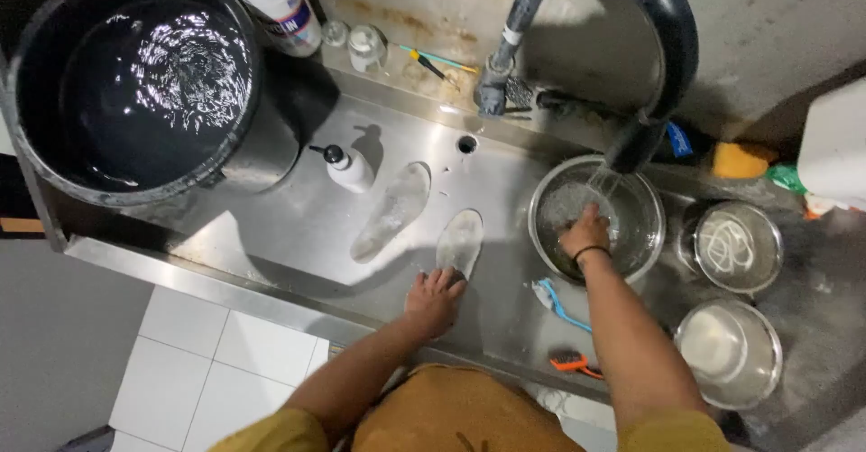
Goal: Cleaning shoe insoles by scrubbing them with soap and water in a sink.
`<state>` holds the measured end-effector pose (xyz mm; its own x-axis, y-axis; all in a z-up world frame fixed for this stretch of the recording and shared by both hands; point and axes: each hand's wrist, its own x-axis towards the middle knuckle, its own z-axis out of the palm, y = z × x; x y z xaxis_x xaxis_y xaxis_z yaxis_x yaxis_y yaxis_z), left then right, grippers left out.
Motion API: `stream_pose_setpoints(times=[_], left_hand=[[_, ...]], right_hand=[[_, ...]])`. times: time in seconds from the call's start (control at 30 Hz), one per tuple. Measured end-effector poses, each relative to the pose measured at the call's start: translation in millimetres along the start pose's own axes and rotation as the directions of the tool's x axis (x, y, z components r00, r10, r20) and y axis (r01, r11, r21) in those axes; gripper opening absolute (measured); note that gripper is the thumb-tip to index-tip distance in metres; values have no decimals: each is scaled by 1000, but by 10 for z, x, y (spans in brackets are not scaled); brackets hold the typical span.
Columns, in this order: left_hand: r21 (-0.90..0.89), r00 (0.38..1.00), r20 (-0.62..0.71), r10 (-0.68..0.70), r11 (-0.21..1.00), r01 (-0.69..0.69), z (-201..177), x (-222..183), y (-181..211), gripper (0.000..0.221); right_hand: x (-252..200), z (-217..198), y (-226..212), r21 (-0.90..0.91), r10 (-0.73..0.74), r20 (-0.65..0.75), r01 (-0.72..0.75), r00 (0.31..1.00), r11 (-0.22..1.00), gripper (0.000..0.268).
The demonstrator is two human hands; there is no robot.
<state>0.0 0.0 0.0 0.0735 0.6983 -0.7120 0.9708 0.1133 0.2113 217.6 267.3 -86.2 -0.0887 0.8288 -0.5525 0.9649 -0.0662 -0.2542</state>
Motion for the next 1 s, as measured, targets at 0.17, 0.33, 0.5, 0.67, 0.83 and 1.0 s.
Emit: stream_pose_setpoints(times=[0.17,0.33,0.5,0.67,0.83,1.0], left_hand=[[-23,991,-105,-85,996,83,-98,0,-202,61],[13,984,-150,-96,995,99,427,177,-345,43],[32,968,-249,14,999,-6,729,396,-332,71],[58,879,-472,68,997,-45,595,83,-759,25],[155,934,-302,190,977,-148,795,81,-689,25],[263,968,-127,216,948,-178,778,299,-504,41]], right_hand=[[219,51,452,-78,-110,119,119,987,990,55],[-721,-696,-307,329,-30,-119,68,992,942,44],[-1330,90,-797,709,-531,-23,388,847,589,59],[-1452,1332,-998,118,-786,-197,810,586,575,59],[-1616,1661,-1064,-136,-857,-137,847,498,514,60],[-1303,1471,-922,190,-490,-186,521,852,832,48]])
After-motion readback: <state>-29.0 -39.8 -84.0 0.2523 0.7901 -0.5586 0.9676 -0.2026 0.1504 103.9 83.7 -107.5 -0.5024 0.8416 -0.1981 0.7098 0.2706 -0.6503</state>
